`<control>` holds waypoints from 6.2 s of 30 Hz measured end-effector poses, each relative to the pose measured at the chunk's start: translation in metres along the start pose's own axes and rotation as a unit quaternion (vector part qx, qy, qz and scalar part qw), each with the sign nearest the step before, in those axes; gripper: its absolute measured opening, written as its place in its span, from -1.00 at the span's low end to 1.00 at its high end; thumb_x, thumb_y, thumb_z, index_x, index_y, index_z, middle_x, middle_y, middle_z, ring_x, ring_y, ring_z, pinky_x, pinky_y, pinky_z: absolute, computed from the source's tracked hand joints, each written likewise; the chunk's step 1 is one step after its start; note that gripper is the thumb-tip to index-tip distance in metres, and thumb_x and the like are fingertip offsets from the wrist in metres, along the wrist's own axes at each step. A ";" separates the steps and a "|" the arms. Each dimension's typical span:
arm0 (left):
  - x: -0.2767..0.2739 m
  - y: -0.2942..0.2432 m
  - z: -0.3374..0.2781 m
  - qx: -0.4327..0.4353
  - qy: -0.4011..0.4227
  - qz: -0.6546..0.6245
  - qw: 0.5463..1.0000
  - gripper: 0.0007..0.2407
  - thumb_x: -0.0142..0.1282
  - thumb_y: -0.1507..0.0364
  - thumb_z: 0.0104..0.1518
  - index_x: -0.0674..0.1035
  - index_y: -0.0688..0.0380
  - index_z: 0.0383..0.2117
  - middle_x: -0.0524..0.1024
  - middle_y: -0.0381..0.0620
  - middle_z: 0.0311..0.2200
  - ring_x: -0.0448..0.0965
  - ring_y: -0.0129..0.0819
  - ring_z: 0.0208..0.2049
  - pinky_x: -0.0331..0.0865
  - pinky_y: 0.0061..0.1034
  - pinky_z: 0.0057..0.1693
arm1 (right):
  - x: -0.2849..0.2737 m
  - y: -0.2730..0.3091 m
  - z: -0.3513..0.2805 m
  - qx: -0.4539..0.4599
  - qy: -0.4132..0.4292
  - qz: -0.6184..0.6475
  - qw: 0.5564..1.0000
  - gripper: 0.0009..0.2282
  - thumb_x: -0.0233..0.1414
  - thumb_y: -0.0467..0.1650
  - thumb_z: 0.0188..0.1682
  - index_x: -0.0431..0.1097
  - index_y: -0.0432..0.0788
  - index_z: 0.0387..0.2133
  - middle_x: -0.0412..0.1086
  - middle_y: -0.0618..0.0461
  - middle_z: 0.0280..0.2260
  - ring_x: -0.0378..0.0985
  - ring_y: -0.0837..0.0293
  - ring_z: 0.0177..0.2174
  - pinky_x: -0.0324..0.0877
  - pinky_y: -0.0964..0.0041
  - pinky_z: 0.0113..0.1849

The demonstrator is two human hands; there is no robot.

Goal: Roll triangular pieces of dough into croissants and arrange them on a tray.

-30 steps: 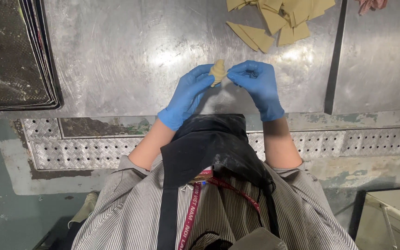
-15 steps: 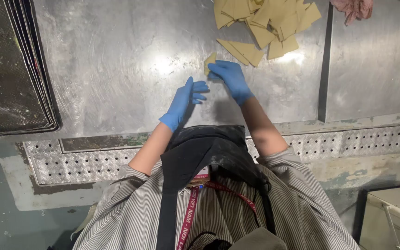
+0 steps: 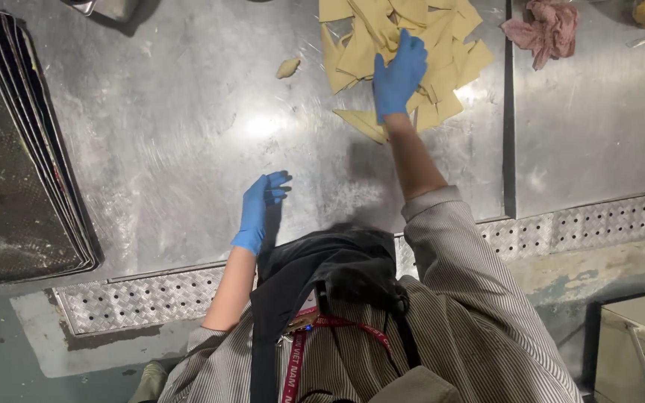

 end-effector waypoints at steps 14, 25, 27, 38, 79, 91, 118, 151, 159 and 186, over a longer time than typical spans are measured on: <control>0.100 -0.014 0.064 0.129 0.108 -0.135 0.976 -0.68 0.04 0.43 0.34 0.47 0.41 0.13 0.51 0.15 0.11 0.57 -0.24 0.13 0.41 -0.40 0.31 | -0.044 -0.108 -0.046 0.311 0.149 0.338 0.876 -0.77 0.10 -0.48 -0.16 0.61 -0.29 -0.25 0.57 0.06 -0.37 0.57 0.28 -0.36 0.45 0.45 -0.26; 0.146 -0.066 -0.023 0.405 0.128 0.278 0.861 -0.39 0.32 0.41 0.05 0.35 0.16 0.29 0.08 0.16 0.38 0.35 -0.10 0.25 0.41 -0.43 0.23 | -0.126 0.076 -0.160 -0.213 0.254 0.388 0.860 -0.72 -0.03 -0.56 0.02 0.39 -0.29 0.01 0.36 -0.29 0.17 0.48 -0.06 0.11 0.40 0.16 0.14; 0.142 -0.047 -0.023 0.419 0.130 0.388 0.811 -0.41 0.36 0.35 0.05 0.41 0.10 0.26 0.21 0.08 0.34 0.40 -0.08 0.21 0.39 -0.39 0.23 | -0.126 0.082 -0.173 -0.112 0.313 0.448 0.830 -0.69 -0.03 -0.56 0.04 0.39 -0.34 0.06 0.38 -0.26 0.19 0.48 -0.03 0.13 0.38 0.17 0.15; 0.112 0.006 0.011 0.203 0.111 0.282 0.931 -0.62 0.01 0.17 0.32 0.54 0.06 0.17 0.68 0.01 -0.07 0.67 -0.38 -0.10 0.49 -0.54 0.04 | -0.117 0.074 -0.197 0.285 0.363 0.530 0.711 -0.49 0.16 -0.52 -0.05 0.27 -0.47 0.20 0.49 -0.13 0.03 0.56 0.19 -0.03 0.45 0.38 0.04; 0.039 0.118 -0.007 -0.109 0.149 -0.053 0.981 -0.66 0.28 0.51 0.10 0.53 0.54 -0.05 0.63 0.18 -0.18 0.74 -0.11 -0.25 0.64 -0.40 -0.12 | 0.000 0.112 -0.267 0.232 0.594 0.417 0.648 -0.63 0.12 -0.34 0.03 0.49 -0.40 0.00 0.57 -0.13 -0.09 0.64 0.13 -0.12 0.50 0.33 -0.05; 0.021 0.138 -0.014 -0.164 0.122 0.043 0.978 -0.69 0.32 0.40 0.08 0.64 0.48 -0.17 0.69 0.13 -0.32 0.72 -0.28 -0.37 0.59 -0.53 -0.18 | 0.058 0.127 -0.192 0.315 0.574 0.443 0.613 -0.66 0.13 -0.29 0.03 0.46 -0.35 -0.08 0.57 -0.18 -0.22 0.70 0.03 -0.27 0.64 0.23 -0.21; 0.072 0.015 -0.002 0.150 0.106 0.211 0.960 -0.68 0.33 0.35 0.10 0.65 0.25 -0.06 0.67 -0.11 -0.20 0.62 -0.52 -0.21 0.51 -0.56 -0.04 | 0.038 0.084 -0.246 0.432 0.526 0.661 0.316 -0.35 -0.21 -0.02 0.04 0.30 -0.39 0.08 0.46 -0.25 -0.01 0.52 -0.06 0.01 0.37 0.07 0.10; 0.155 -0.054 -0.054 0.259 0.002 0.171 0.951 -0.78 0.29 0.36 0.14 0.72 0.19 -0.16 0.67 -0.08 -0.28 0.65 -0.48 -0.31 0.52 -0.58 -0.15 | -0.144 0.099 -0.126 0.124 0.408 0.511 0.746 -0.72 -0.15 -0.40 0.18 0.36 -0.31 0.05 0.43 0.05 0.06 0.47 0.23 -0.05 0.33 0.31 0.05; 0.161 -0.042 -0.050 0.232 -0.042 0.158 0.959 -0.80 0.33 0.36 0.13 0.71 0.24 -0.25 0.68 -0.15 -0.39 0.62 -0.56 -0.40 0.49 -0.65 -0.22 | -0.130 0.075 -0.126 0.074 0.447 0.534 0.714 -0.70 -0.14 -0.37 0.25 0.46 -0.35 0.04 0.48 0.00 0.01 0.50 0.24 -0.07 0.36 0.37 0.00; 0.048 0.140 0.032 0.042 -0.080 -0.035 0.995 -0.68 0.29 0.34 0.11 0.68 0.44 -0.20 0.69 0.00 -0.38 0.70 -0.37 -0.40 0.57 -0.55 -0.22 | 0.095 0.100 -0.139 0.178 0.586 0.425 0.666 -0.52 0.22 -0.60 -0.14 0.34 -0.34 0.11 0.50 0.09 -0.33 0.60 0.28 -0.32 0.62 0.32 -0.20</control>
Point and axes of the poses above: each hand's wrist, its own z-axis towards the middle knuckle, its own x-axis out of the palm, y = z × x, the point moved 9 cm from there along z, towards the middle knuckle
